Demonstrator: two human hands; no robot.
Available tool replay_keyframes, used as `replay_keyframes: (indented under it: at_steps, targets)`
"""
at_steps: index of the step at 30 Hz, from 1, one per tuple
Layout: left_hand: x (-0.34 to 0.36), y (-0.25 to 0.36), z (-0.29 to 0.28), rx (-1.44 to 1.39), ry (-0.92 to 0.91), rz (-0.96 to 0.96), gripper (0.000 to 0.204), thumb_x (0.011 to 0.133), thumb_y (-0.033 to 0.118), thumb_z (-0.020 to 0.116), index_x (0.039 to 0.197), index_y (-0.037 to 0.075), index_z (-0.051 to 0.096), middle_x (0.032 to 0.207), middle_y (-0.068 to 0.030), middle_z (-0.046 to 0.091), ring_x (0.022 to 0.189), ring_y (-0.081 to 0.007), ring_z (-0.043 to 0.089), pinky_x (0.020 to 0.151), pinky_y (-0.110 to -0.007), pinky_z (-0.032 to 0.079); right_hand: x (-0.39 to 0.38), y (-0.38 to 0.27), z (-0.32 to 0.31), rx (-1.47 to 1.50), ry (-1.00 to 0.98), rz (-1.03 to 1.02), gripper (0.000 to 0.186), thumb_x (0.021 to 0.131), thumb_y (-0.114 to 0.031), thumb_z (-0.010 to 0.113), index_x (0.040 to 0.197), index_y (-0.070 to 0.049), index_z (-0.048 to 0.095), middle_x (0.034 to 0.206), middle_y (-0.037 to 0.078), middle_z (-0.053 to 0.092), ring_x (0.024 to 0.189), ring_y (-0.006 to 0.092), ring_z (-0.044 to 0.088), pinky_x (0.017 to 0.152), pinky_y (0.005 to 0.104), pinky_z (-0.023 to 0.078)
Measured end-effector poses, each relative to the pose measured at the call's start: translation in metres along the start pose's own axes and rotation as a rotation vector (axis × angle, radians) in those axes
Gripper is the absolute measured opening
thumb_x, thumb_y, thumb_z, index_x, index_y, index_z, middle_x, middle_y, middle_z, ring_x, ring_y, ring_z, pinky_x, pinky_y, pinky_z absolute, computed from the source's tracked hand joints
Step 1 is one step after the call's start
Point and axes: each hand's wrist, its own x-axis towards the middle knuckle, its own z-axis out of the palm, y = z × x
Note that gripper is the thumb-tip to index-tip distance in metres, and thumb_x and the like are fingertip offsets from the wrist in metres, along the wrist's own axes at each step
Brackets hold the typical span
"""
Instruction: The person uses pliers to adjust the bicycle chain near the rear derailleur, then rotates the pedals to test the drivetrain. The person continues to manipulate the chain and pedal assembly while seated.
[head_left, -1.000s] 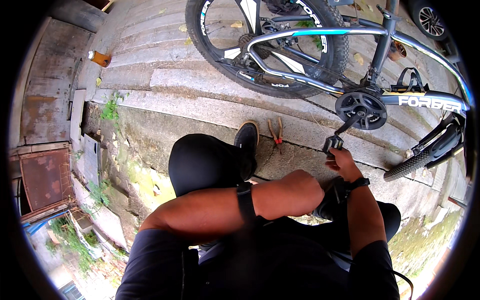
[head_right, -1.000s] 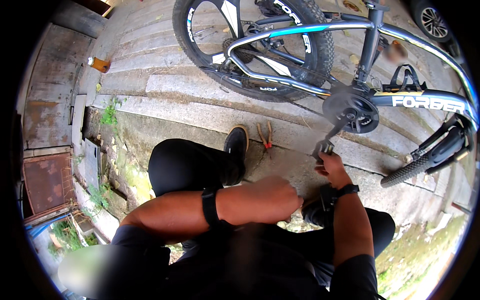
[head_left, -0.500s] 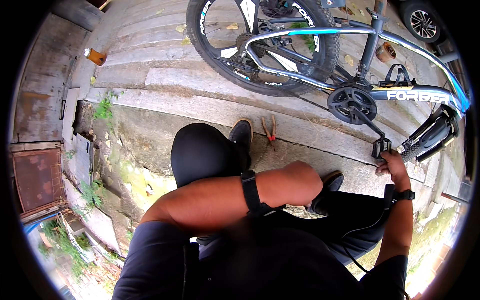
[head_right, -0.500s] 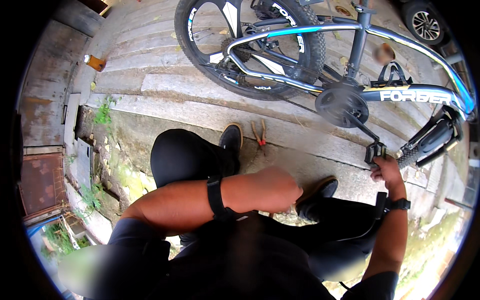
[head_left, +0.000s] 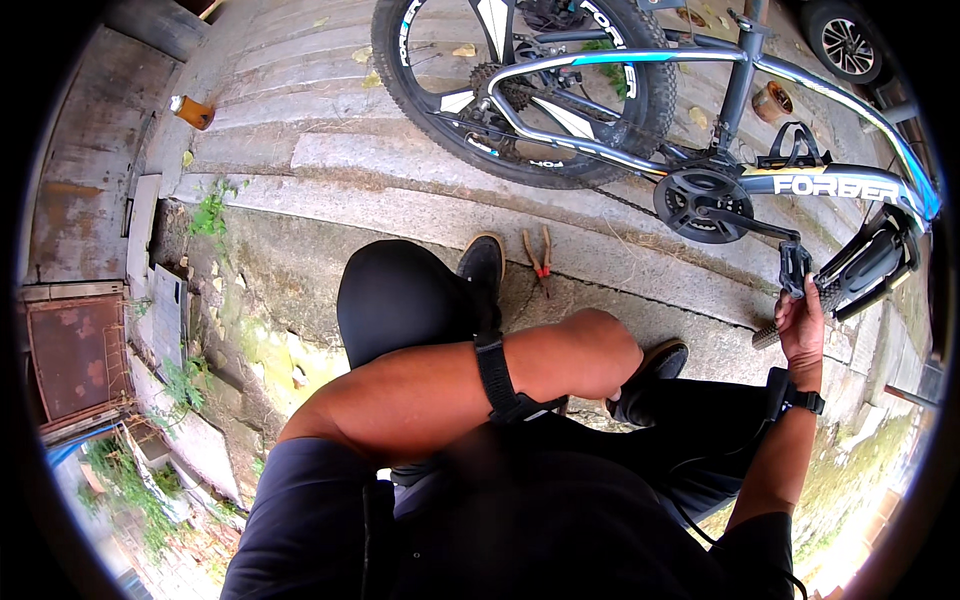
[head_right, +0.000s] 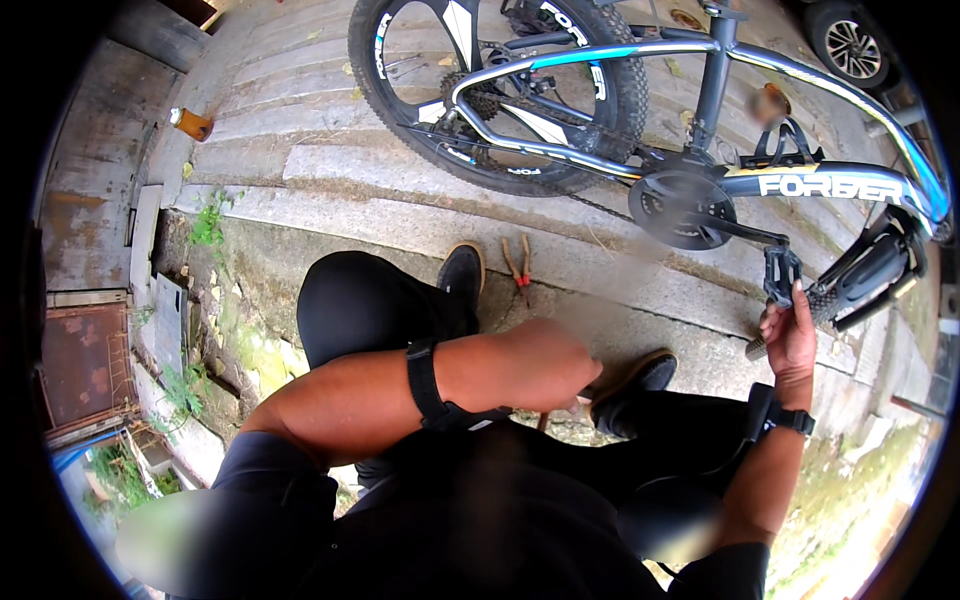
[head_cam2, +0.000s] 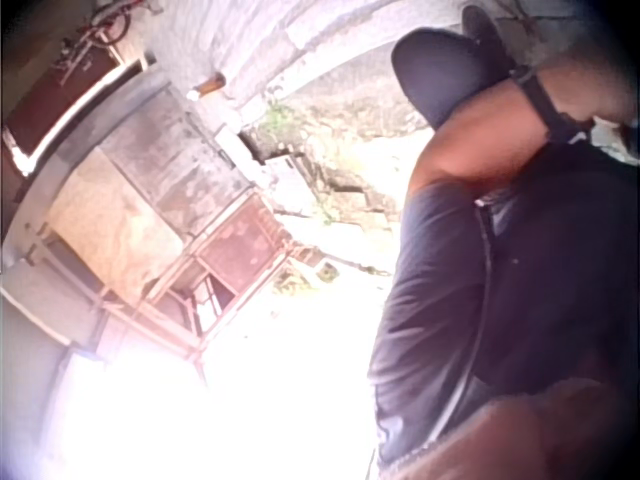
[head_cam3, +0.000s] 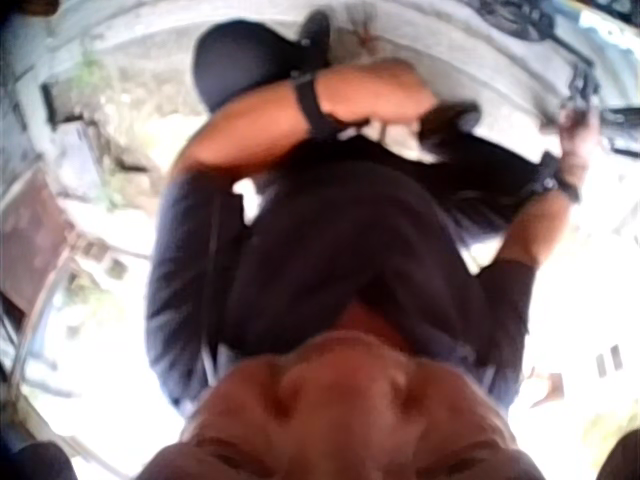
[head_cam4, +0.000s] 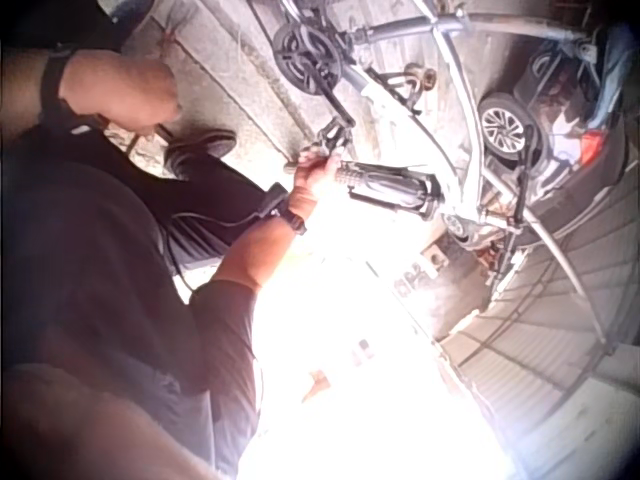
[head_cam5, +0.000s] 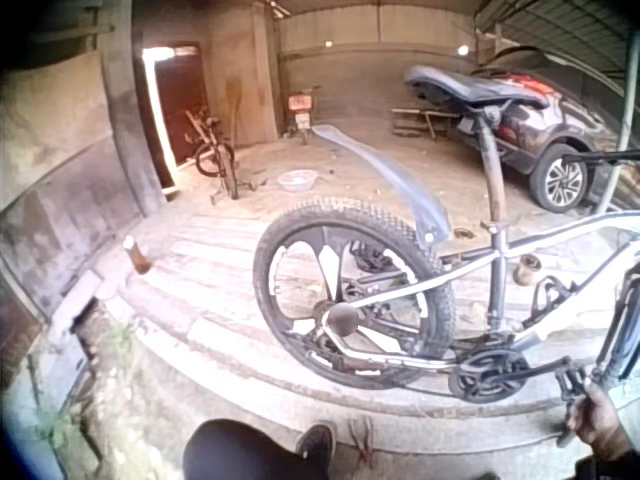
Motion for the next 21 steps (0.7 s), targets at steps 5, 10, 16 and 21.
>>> replay_keyframes:
  at_steps: [5,10,16,21]
  targets:
    - [0.0011,-0.0011,0.0004,-0.017,0.004,0.003,0.033,0.080,0.029,0.080,0.094,0.001,0.069,0.081,-0.0178,0.071,0.084,-0.0405,0.070,0.074,-0.051,0.054,0.0010,0.0003,0.0048,0.008,-0.008,-0.020,0.038,0.100,-0.047,0.065,0.103,-0.010,0.068,0.074,0.002,0.068,0.057,0.0133,0.063,0.051,0.0238,0.049]
    - [0.0018,-0.0008,0.0015,-0.003,0.010,0.008,0.033,0.080,0.028,0.081,0.093,0.001,0.069,0.081,-0.0178,0.071,0.084,-0.0404,0.070,0.074,-0.051,0.054,0.0027,0.0006,0.0044,0.015,-0.002,-0.019,0.036,0.101,-0.045,0.065,0.106,-0.009,0.067,0.075,0.002,0.068,0.057,0.0132,0.063,0.052,0.0236,0.050]
    - [0.0010,-0.0008,0.0019,-0.002,0.037,0.016,0.032,0.078,0.028,0.081,0.091,0.001,0.069,0.079,-0.0176,0.071,0.082,-0.0407,0.070,0.072,-0.051,0.054,0.0016,-0.0015,0.0062,-0.009,0.008,-0.017,0.035,0.101,-0.044,0.065,0.105,-0.009,0.067,0.075,0.003,0.069,0.058,0.0131,0.065,0.053,0.0233,0.050]
    - [0.0012,-0.0021,0.0040,-0.003,0.048,0.025,0.031,0.077,0.027,0.082,0.088,0.002,0.070,0.078,-0.0178,0.070,0.081,-0.0407,0.070,0.072,-0.051,0.054,0.0027,-0.0012,0.0056,-0.021,0.017,-0.021,0.036,0.101,-0.044,0.065,0.106,-0.008,0.068,0.076,0.003,0.069,0.059,0.0132,0.065,0.053,0.0235,0.050]
